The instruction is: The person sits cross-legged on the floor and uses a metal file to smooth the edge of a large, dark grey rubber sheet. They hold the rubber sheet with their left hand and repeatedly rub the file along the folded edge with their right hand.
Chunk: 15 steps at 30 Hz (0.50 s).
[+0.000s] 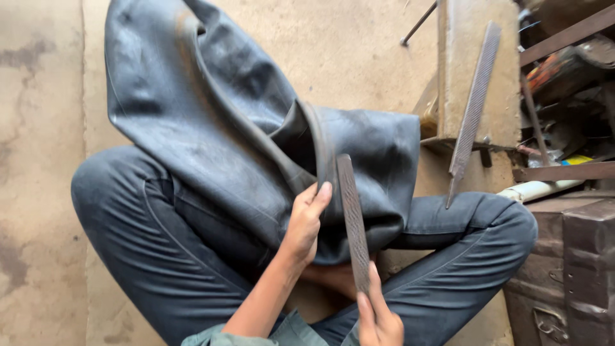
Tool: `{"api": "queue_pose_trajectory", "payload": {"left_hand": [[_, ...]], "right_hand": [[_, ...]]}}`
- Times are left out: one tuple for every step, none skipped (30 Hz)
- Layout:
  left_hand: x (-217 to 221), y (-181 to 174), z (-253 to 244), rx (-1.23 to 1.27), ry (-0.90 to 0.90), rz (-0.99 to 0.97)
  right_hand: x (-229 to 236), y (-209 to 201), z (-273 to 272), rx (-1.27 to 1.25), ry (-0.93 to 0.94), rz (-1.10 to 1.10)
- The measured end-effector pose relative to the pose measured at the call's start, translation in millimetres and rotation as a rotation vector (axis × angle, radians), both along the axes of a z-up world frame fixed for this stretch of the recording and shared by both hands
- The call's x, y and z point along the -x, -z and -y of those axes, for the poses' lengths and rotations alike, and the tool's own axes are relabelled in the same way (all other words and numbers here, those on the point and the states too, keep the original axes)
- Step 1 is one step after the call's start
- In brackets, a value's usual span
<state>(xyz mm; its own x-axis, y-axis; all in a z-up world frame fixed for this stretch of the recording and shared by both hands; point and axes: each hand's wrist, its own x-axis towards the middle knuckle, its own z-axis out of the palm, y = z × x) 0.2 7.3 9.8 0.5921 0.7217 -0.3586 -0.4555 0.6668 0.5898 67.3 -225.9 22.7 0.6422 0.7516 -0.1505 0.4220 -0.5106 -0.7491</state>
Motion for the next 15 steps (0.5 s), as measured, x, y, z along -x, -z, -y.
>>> {"api": "queue_pose_trajectory", "payload": {"left_hand": [[0,-3,-1,-0.007,-0.007,0.0],[0,-5,-3,-0.014,-0.013,0.0],[3,-7,-3,-0.019,-0.005,-0.017],[6,-8,-2,-0.023,0.002,-0.035],[5,-8,-1,-0.027,0.012,-0.044],[4,-9,0,-0.024,0.027,-0.005],[4,-11,1,-0.024,0.043,0.035],[3,-11,0,-0.023,0.059,0.074],[5,-11,-2,-0.039,0.053,0.068],[6,-9,-5,-0.054,0.046,0.061],[4,-8,-2,-0.061,0.046,0.059],[3,-7,-1,-0.046,0.028,0.025],[1,-5,-1,-0.033,0.007,-0.007],[-2,-3,-1,-0.02,-0.014,-0.039],[-3,-1,-1,-0.015,-0.042,-0.024]], "right_hand": [[-2,-1,-23,0.035,-0.005,0.009],[-5,-6,-48,0.043,0.006,0.025],[-6,-11,-70,0.059,0.015,0.032],[-5,-15,-90,-0.019,0.003,0.022],[-8,-20,-107,-0.097,-0.006,0.02],[-11,-24,-116,-0.174,-0.017,0.018],[-13,-27,-122,-0.181,0.074,-0.125],[-14,-28,-122,-0.187,0.162,-0.269],[-12,-27,-117,-0.185,0.251,-0.422],[-11,-23,-108,-0.179,0.234,-0.411],[-12,-19,-91,-0.166,0.226,-0.396],[-13,-15,-72,-0.152,0.218,-0.38],[-11,-11,-51,-0.083,0.203,-0.356],[-7,-9,-28,-0.015,0.188,-0.332],[-7,-9,-8,-0.074,0.006,-0.069]]}}
